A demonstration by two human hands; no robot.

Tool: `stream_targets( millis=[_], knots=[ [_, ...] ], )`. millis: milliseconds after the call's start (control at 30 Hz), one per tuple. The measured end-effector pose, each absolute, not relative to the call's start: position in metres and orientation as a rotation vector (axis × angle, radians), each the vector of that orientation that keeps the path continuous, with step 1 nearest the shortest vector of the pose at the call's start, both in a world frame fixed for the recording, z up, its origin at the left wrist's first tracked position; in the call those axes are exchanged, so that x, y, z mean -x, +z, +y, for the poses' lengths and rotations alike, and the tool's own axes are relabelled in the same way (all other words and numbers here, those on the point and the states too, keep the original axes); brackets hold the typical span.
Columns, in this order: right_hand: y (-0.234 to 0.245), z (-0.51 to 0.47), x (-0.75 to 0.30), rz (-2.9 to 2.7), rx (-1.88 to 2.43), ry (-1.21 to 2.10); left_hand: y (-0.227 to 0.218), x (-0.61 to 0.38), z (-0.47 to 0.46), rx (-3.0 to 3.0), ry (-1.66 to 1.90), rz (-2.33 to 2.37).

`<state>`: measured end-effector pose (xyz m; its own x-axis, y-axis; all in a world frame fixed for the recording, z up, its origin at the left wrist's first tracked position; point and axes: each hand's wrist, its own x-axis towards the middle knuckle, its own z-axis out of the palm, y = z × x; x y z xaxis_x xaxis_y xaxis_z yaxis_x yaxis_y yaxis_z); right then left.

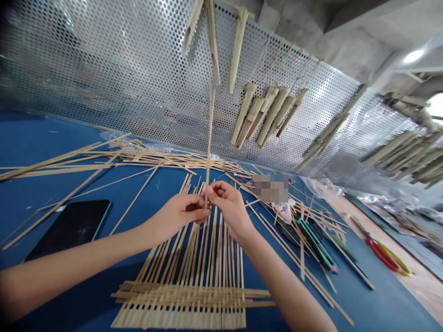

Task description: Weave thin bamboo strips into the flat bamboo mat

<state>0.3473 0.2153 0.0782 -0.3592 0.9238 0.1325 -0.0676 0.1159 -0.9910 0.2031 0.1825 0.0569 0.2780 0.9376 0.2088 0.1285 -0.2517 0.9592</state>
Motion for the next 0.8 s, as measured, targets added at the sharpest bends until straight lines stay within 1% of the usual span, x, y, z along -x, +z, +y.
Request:
stream_targets(
  millis=[267, 433, 533, 633, 700, 733, 800],
  knots=[
    [0.096, 0.188, -0.344, -1.589, 0.9, 1.25, 0.089, -0.196, 0.17, -1.276, 1.449, 0.916],
    [0.101, 0.168, -0.344, -1.516, 0.806, 1.115, 0.104, -0.202, 0.147, -1.194, 1.517, 0.837],
    [0.103, 0.157, -0.342, -1.435, 0.747, 1.171, 0.112, -0.201, 0.127, -1.151, 1.551, 0.855],
    [0.106, 0.146, -0.338, -1.372, 0.712, 1.265, 0.108, -0.194, 0.092, -1.125, 1.448, 0.996],
    [0.109, 0.139, -0.336, -1.362, 0.689, 1.284, 0.095, -0.188, 0.056, -1.173, 1.228, 1.095],
    [0.111, 0.137, -0.336, -1.358, 0.678, 1.285, 0.085, -0.184, 0.035, -1.295, 1.099, 1.102],
    [0.117, 0.133, -0.336, -1.355, 0.667, 1.282, 0.063, -0.175, -0.012, -1.678, 0.951, 1.136]
  ],
)
